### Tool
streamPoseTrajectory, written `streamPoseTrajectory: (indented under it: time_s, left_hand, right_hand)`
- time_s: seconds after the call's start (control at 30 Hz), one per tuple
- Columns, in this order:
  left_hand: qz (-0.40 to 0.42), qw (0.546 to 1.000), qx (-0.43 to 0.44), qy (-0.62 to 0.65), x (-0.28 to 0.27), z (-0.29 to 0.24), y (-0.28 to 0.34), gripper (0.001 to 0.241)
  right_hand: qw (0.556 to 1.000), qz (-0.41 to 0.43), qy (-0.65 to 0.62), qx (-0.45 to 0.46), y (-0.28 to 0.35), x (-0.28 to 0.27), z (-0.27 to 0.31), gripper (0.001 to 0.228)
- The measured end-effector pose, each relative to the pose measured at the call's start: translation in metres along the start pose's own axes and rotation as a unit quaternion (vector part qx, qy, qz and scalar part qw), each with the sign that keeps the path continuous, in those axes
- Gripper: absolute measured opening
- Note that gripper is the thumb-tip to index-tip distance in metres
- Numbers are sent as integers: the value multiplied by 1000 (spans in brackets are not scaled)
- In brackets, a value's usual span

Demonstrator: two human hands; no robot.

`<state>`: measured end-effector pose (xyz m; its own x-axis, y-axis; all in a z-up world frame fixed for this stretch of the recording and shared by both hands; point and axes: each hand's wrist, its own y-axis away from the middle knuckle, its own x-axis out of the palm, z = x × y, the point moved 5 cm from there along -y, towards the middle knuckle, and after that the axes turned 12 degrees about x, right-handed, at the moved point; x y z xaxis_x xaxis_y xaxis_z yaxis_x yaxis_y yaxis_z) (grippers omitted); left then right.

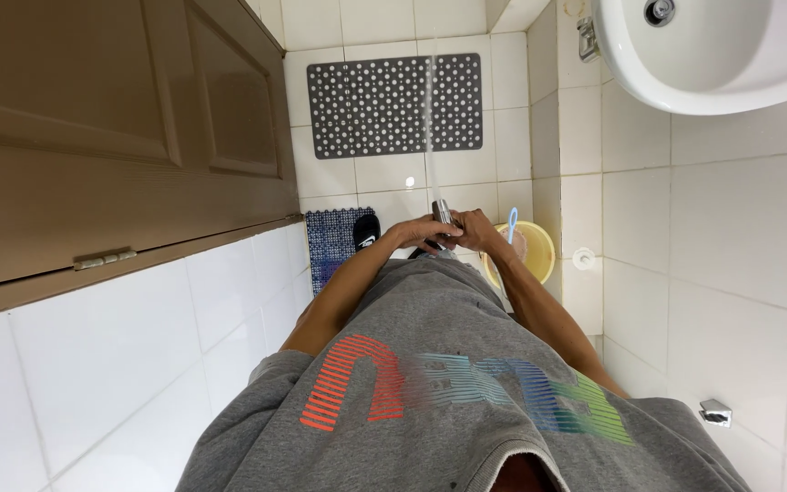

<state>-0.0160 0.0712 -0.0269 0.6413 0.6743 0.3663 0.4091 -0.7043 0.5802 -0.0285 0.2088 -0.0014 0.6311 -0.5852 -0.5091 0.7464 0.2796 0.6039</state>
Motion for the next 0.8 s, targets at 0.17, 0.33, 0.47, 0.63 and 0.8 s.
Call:
streamPoseTrajectory:
  time_s: [0.17,0.33,0.47,0.63,0.8]
  left_hand:
    - [-8,999,3,51,15,-2,22,91]
    - [-44,996,6,78,-9,28,18,89]
    - [-57,996,23,63,-9,16,36,83]
    - [-56,994,17,94,-6,35,29,81]
    - [-64,995,30,76,-9,26,33,85]
  right_hand:
    - [994,68,81,-19,-21,22,-21,32]
    - [991,61,117,11,-19,34,7,27]
    - [995,52,77,23,-21,33,17,32]
    - [989,99,102,38,-43,59,-23,26]
    - [994,57,86,38,-18,48,13,35]
